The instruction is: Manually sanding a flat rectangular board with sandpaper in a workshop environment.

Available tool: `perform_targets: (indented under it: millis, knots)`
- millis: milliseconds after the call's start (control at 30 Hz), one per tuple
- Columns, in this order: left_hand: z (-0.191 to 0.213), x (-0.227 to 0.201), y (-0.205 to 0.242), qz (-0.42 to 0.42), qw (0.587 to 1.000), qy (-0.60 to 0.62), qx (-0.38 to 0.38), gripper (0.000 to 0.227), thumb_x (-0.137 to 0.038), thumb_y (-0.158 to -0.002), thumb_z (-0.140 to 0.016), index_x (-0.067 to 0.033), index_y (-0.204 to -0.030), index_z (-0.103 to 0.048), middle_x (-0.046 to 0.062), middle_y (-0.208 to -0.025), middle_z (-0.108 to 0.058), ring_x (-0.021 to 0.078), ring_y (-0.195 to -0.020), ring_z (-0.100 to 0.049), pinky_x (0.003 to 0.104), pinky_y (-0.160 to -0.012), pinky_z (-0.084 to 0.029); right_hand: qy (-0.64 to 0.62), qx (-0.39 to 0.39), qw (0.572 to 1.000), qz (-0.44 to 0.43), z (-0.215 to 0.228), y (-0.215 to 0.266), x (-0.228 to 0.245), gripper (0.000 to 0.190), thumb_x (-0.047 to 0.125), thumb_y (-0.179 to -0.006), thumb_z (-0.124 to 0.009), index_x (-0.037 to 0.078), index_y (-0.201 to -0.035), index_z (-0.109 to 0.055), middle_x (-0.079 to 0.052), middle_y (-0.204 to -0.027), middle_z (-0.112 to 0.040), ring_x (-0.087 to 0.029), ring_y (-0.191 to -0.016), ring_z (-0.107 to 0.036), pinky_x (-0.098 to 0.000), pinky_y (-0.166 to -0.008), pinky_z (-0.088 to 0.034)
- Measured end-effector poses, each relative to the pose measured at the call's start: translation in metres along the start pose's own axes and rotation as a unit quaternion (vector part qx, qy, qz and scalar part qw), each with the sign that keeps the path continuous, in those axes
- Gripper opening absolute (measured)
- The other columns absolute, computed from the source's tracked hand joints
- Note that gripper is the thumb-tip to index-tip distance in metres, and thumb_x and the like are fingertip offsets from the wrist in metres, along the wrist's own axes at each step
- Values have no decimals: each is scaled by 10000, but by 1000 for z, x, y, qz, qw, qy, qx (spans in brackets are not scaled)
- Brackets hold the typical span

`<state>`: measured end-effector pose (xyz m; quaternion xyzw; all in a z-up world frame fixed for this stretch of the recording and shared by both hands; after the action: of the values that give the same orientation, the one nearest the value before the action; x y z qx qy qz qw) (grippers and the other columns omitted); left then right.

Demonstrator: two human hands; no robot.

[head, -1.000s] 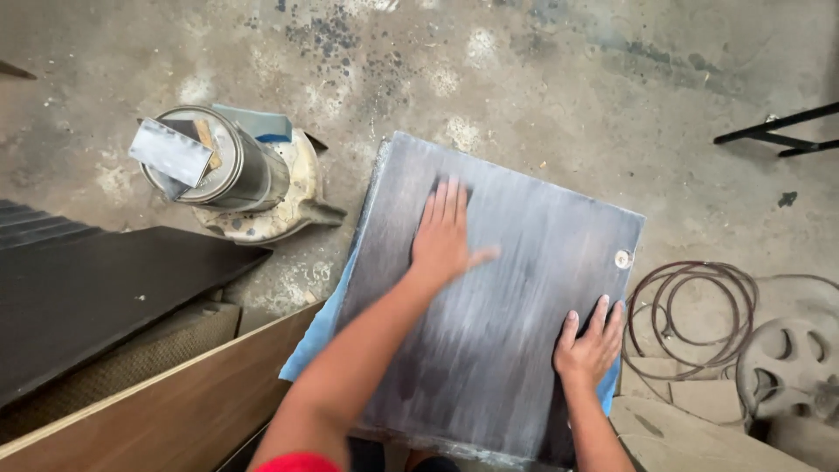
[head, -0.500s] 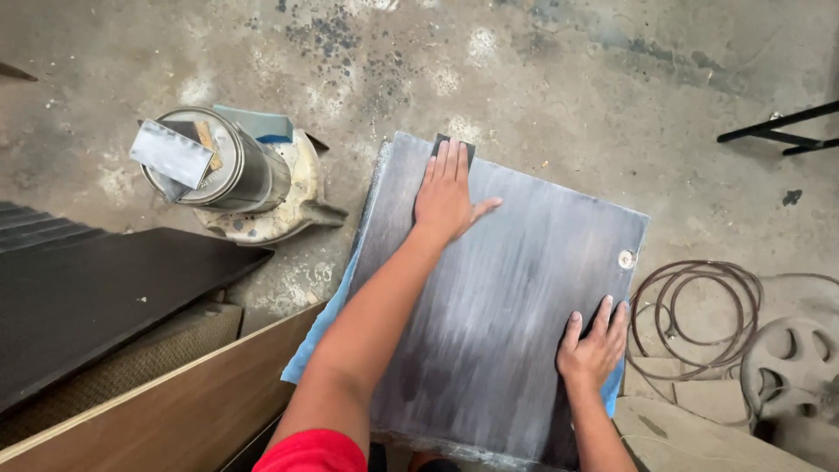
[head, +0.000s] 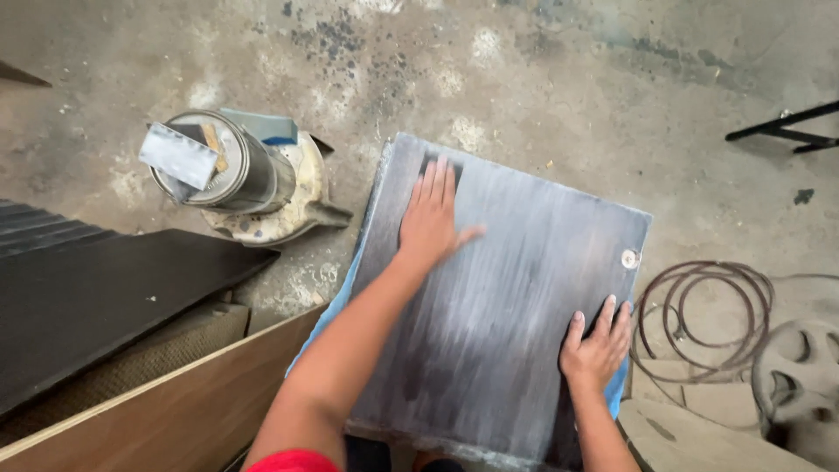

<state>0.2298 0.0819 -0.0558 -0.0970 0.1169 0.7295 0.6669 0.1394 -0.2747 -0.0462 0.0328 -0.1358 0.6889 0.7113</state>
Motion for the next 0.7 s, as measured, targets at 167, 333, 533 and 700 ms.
perform_targets:
  millis: [167,333,533,700]
  knots:
    - [-6,7,-21,13,999,-10,31,1267,-932,-849,-397,18,-1632,-101,181,-1723,-106,309,-1600,-62,463,-1291,-97,-7,25,999,-28,1,-2,3,675,443,-1058,-435,47,-1602,-400,-249,-1659,-318,-462,-1485,-323,-601,-1185,-255]
    - [2,7,-8,17,999,-34,35,1270,-933,-868,-370,39,-1628,-68,213,-1720,-64,326,-1600,-17,466,-1296,-56,-6,3,1000,-10,1,-2,3,660,415,-1052,-474,35,-1590,-427,-256,-1647,-347,-468,-1472,-349,-601,-1175,-279]
    - [-5,8,-22,22,999,0,41,1278,-932,-842,-421,16,-1632,-90,191,-1719,-111,330,-1598,-39,480,-1289,-71,4,-2,1000,-8,-2,5,-2,659,396,-1049,-495,38,-1599,-432,-259,-1648,-355,-480,-1466,-365,-614,-1149,-305]
    - [5,12,37,-31,998,49,-13,1255,-765,-803,-678,41,-1622,-172,219,-1720,-125,402,-1582,-180,532,-1263,-211,22,-31,999,22,-6,5,-8,656,382,-1043,-523,23,-1589,-457,-309,-1608,-413,-517,-1414,-432,-619,-1118,-347]
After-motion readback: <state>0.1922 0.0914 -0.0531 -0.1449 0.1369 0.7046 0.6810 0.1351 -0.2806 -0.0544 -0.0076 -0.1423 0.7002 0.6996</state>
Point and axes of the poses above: each hand's wrist, its own y-axis away from the middle knuckle, its own z-axis out of the back of the hand, x = y × z, the point moved 4 cm from there along -y, towards the middle knuckle
